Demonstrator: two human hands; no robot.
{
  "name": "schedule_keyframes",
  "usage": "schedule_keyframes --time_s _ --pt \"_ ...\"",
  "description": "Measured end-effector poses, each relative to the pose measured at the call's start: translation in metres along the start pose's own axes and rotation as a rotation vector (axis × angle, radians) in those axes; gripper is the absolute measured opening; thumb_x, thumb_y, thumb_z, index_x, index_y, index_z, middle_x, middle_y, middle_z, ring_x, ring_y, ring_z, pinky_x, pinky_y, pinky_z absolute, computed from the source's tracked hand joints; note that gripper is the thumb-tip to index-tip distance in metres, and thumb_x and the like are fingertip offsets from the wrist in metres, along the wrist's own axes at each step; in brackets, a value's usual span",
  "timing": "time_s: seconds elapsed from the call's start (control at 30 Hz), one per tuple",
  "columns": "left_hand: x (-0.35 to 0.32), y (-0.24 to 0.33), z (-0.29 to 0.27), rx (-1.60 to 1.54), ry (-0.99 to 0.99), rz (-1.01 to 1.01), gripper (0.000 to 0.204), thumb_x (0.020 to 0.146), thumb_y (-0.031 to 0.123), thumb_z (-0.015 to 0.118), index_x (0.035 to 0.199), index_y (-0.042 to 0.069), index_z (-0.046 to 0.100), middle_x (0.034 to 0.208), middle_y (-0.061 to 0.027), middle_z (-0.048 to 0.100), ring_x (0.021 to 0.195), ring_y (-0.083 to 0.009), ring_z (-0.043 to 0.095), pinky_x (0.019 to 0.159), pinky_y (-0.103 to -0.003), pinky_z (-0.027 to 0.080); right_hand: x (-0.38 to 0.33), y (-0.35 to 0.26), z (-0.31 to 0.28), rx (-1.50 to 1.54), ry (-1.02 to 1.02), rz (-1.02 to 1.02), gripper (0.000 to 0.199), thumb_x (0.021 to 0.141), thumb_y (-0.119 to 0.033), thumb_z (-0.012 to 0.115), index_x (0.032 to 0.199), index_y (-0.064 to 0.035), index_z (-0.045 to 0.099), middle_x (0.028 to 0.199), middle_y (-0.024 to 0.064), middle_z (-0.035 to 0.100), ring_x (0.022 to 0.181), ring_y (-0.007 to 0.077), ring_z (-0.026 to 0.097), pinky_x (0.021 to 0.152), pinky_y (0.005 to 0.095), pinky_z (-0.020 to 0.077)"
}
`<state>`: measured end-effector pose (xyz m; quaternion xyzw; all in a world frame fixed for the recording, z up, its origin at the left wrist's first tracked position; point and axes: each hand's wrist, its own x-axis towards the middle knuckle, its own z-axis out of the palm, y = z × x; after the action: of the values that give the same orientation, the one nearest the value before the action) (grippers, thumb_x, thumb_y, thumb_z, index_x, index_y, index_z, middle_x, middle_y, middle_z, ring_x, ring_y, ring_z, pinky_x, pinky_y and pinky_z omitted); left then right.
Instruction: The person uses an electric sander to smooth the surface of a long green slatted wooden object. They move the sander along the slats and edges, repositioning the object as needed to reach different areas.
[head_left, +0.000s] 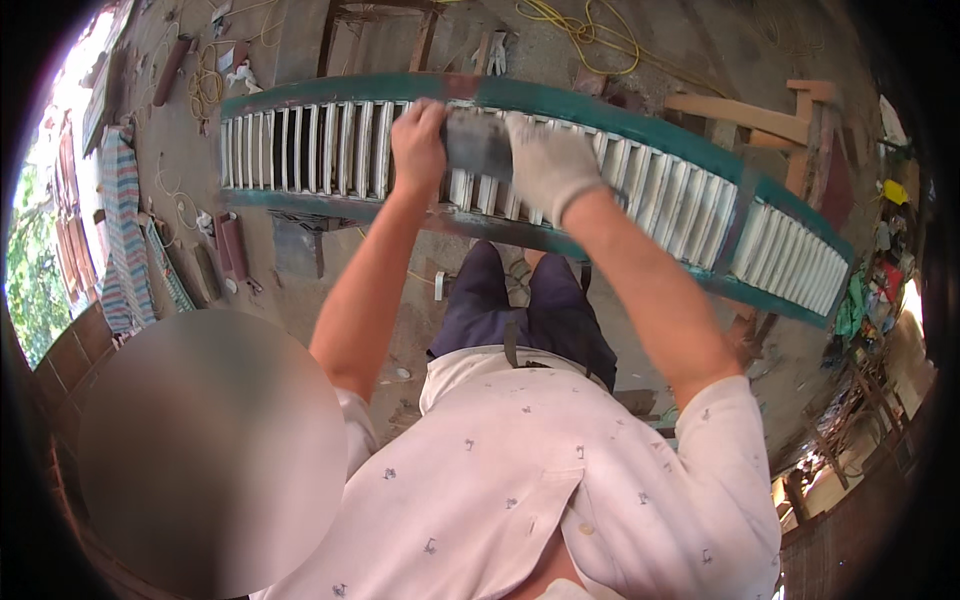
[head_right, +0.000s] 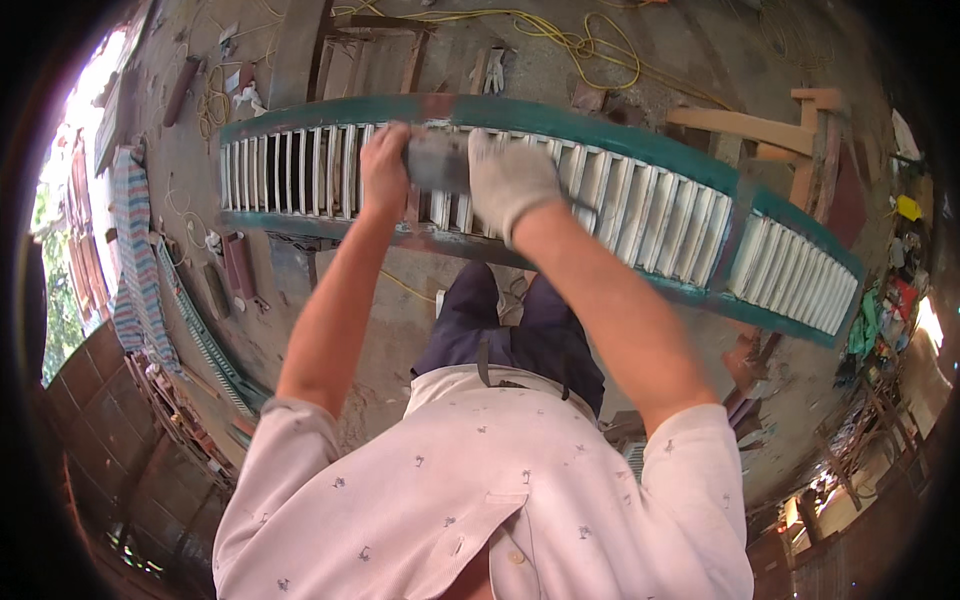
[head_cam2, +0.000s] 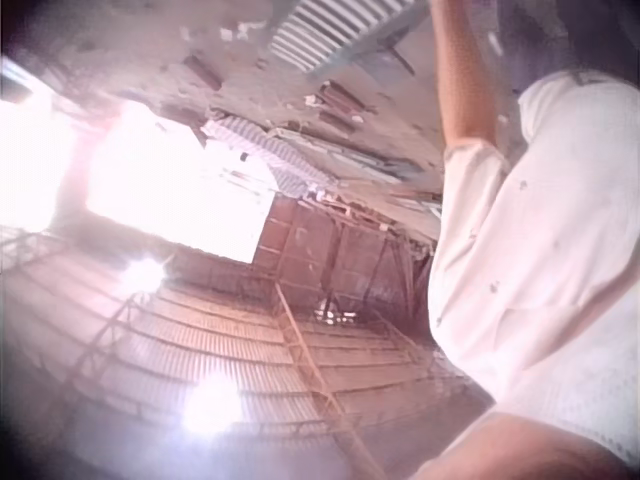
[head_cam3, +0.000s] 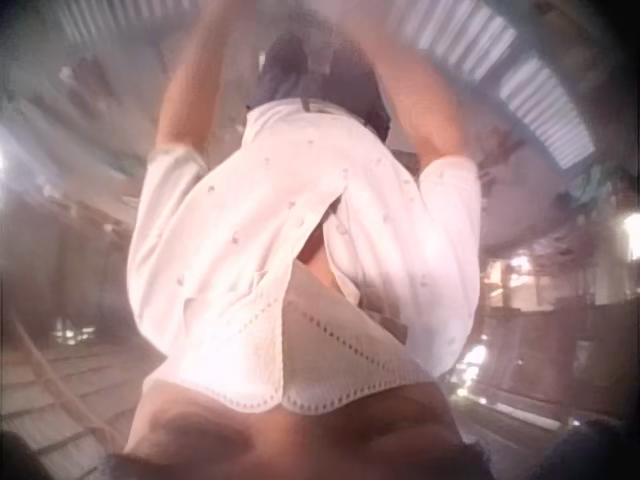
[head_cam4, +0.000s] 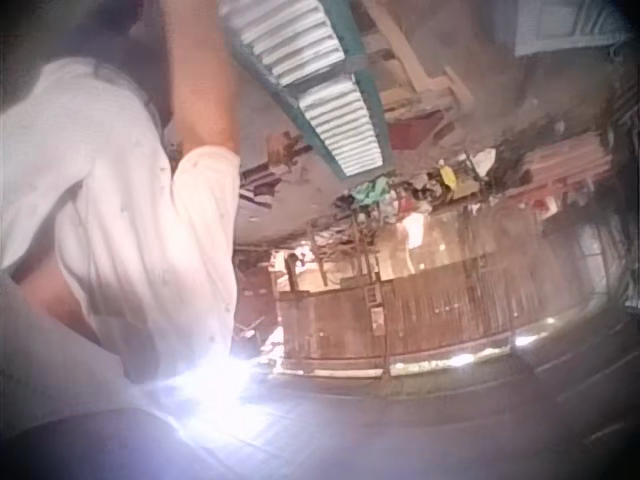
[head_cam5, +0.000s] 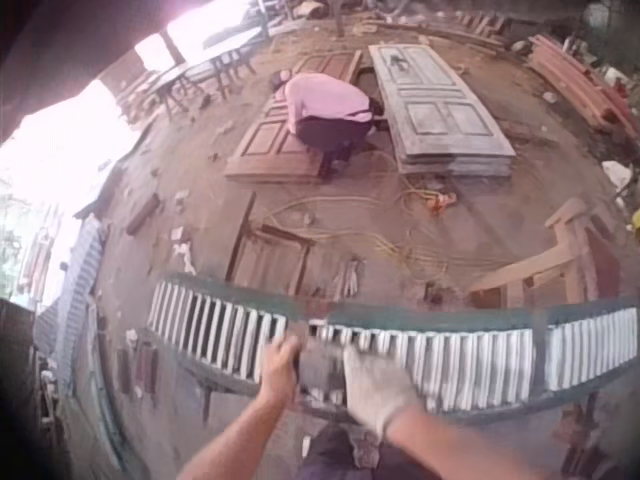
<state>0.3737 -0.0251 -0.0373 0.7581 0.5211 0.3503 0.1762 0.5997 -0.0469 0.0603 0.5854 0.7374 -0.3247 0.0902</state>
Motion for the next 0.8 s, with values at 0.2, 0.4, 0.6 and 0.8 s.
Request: schedule_keyframes --time_s 0.2,0.4,0.6,0.8 --pt "0.125 -0.026 0.048 -0.026 -0.257 0.100 0.008 0.099 0.008 0.058 0.100 0.002 0.063 0.083 -0.0183 0.064 0.077 -0.0410 0.069 0.068 -0.048 0.057 0.071 0.055 -0.058 -0.144 0.051 0.101 0.042 0.098 -0.019 0.062 0.139 -0.0138 0.070 0.136 0.0159 0.078 0.127 0.0338 0.075 0.107 0.0491 0.0597" --pt "0.153 0.042 0.044 -0.131 -0.513 -0.296 0.026 0.108 0.020 0.051 0.112 0.002 0.069 0.108 -0.0232 0.068 0.103 -0.0426 0.074 0.089 -0.050 0.062 0.061 0.086 -0.051 -0.181 0.135 0.204 0.050 0.097 -0.023 0.064 0.147 -0.0223 0.065 0.140 0.0118 0.077 0.130 0.0314 0.074 0.106 0.0488 0.0597" --pt "0.135 -0.001 -0.012 0.035 -0.565 -0.005 0.052 0.101 0.045 0.074 0.129 0.001 0.067 0.136 -0.0198 0.068 0.122 -0.0503 0.067 0.103 -0.056 0.056 0.098 0.030 -0.047 -0.173 0.095 0.035 0.043 0.096 -0.023 0.067 0.139 -0.0170 0.067 0.130 0.0155 0.080 0.121 0.0366 0.077 0.101 0.0511 0.0608" --pt "0.163 -0.019 -0.060 0.198 -0.833 0.138 0.103 0.060 0.051 0.105 0.139 0.002 0.063 0.146 -0.0269 0.067 0.129 -0.0481 0.069 0.109 -0.055 0.056 0.122 0.011 -0.036 -0.083 0.196 -0.127 0.030 0.094 -0.018 0.066 0.123 -0.0126 0.070 0.113 0.0212 0.081 0.108 0.0423 0.078 0.095 0.0546 0.0610"
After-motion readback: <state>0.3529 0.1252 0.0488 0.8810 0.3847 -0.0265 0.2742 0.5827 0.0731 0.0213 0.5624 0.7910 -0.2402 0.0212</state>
